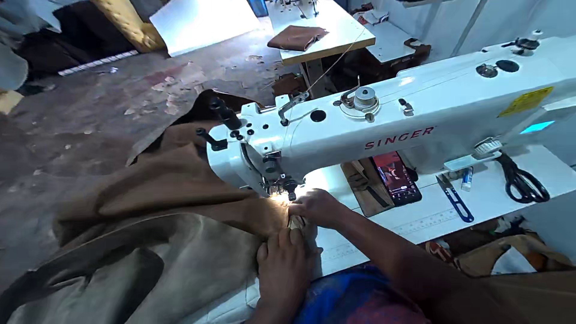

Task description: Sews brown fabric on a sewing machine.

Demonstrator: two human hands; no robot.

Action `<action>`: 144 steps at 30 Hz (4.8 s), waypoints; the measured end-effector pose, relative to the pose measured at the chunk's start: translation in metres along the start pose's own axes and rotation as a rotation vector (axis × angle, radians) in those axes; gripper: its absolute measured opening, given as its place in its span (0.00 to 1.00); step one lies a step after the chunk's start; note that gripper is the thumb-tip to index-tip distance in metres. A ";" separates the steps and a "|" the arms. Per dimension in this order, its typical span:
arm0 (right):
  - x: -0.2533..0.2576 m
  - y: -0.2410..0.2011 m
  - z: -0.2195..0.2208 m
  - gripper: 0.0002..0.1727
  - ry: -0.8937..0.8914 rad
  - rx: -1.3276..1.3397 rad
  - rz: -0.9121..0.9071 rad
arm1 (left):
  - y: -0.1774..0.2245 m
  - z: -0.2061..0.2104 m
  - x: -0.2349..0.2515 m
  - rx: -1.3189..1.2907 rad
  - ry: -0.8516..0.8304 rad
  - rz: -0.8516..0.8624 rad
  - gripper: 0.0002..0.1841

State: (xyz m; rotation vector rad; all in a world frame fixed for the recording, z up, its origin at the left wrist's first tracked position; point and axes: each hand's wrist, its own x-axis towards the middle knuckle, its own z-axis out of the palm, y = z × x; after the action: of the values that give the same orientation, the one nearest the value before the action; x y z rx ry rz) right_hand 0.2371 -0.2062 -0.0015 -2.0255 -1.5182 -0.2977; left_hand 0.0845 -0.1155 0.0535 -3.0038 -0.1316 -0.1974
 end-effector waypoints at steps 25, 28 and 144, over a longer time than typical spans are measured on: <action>-0.025 -0.009 -0.006 0.14 -0.162 -0.121 0.048 | -0.019 -0.044 0.023 -0.278 -0.475 0.020 0.33; -0.027 -0.008 -0.003 0.13 -0.131 -0.108 0.060 | -0.040 -0.048 0.031 -0.146 -0.150 0.056 0.19; -0.030 0.011 -0.011 0.13 -0.084 0.083 -0.035 | -0.040 -0.001 0.050 -0.069 -0.425 0.064 0.21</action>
State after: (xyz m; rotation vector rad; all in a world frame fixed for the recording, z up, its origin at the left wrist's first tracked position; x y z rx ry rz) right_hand 0.2392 -0.2388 -0.0110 -1.9707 -1.5912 -0.1628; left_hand 0.1298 -0.0718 0.0665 -3.0642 -0.0696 0.4537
